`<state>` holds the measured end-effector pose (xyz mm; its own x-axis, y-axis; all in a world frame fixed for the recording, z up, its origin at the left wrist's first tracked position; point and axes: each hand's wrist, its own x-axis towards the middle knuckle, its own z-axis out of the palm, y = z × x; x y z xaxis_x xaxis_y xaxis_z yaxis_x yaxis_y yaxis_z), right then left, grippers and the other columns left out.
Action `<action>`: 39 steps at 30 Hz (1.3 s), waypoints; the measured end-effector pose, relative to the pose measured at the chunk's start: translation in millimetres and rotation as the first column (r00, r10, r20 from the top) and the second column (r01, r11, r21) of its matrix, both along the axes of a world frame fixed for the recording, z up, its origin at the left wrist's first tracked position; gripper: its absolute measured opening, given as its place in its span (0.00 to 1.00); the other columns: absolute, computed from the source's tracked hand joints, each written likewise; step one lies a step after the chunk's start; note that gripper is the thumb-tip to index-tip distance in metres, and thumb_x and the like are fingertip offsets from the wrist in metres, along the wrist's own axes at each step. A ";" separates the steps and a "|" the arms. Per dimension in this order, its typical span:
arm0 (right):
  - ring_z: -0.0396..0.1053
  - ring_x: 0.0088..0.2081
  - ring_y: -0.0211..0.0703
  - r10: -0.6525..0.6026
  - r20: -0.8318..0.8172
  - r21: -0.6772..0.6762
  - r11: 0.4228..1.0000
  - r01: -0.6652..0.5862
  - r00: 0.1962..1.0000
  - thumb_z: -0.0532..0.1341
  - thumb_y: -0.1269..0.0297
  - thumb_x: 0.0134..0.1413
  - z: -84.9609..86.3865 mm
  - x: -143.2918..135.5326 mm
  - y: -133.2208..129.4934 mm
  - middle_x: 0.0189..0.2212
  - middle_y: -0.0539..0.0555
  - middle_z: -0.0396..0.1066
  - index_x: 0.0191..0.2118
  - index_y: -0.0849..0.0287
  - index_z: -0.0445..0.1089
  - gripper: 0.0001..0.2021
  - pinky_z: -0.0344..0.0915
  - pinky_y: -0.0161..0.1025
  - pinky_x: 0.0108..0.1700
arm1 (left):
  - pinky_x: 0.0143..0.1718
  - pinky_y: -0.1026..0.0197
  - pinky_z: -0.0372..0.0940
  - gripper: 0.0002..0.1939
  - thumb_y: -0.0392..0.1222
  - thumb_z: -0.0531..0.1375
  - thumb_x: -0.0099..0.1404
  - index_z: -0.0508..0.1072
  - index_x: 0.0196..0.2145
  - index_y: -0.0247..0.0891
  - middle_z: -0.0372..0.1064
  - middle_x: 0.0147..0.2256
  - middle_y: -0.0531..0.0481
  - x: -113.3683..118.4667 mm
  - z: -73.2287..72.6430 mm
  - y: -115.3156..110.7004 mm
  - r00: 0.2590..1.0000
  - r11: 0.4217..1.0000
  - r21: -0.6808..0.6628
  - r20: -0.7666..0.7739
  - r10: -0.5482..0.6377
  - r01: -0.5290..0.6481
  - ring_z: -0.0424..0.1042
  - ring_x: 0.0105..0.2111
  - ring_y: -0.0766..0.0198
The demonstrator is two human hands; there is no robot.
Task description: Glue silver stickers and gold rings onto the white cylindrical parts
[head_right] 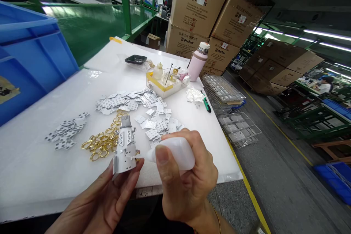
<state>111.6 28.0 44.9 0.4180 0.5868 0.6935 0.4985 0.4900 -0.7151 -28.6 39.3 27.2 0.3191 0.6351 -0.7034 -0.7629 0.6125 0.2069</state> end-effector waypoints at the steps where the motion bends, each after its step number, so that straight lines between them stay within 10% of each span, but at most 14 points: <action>1: 0.63 0.24 0.37 -0.001 0.003 0.002 1.000 0.001 1.000 0.61 0.62 0.62 0.1 -0.2 0.0 0.24 0.49 0.66 0.35 0.56 0.72 0.06 0.57 0.34 0.21 | 0.40 0.58 0.78 0.18 0.26 0.61 0.64 0.75 0.50 0.34 0.80 0.46 0.39 0.2 0.2 0.1 1.000 1.000 -0.002 0.004 -0.001 0.001 0.81 0.41 0.53; 20: 0.67 0.28 0.36 -0.032 0.034 0.095 0.995 0.029 0.999 0.63 0.66 0.61 -6.3 3.5 -7.6 0.28 0.49 0.70 0.37 0.59 0.75 0.04 0.64 0.34 0.28 | 0.51 0.47 0.73 0.20 0.45 0.59 0.69 0.72 0.58 0.44 0.77 0.50 0.41 3.4 7.3 6.2 0.996 0.998 0.009 0.072 0.057 -0.057 0.77 0.50 0.47; 39: 0.68 0.31 0.35 -0.018 0.065 0.118 0.993 0.010 0.998 0.63 0.67 0.60 -6.8 -0.2 -5.0 0.29 0.48 0.71 0.37 0.59 0.75 0.03 0.63 0.32 0.29 | 0.43 0.54 0.76 0.10 0.26 0.64 0.63 0.79 0.42 0.28 0.79 0.44 0.31 1.3 -2.4 -2.5 1.000 0.996 0.081 -0.007 0.030 -0.029 0.81 0.41 0.49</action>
<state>111.4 23.0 38.1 0.3770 0.4940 0.7835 0.5497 0.5615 -0.6185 -27.3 36.9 24.8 0.2940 0.6990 -0.6519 -0.7786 0.5708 0.2609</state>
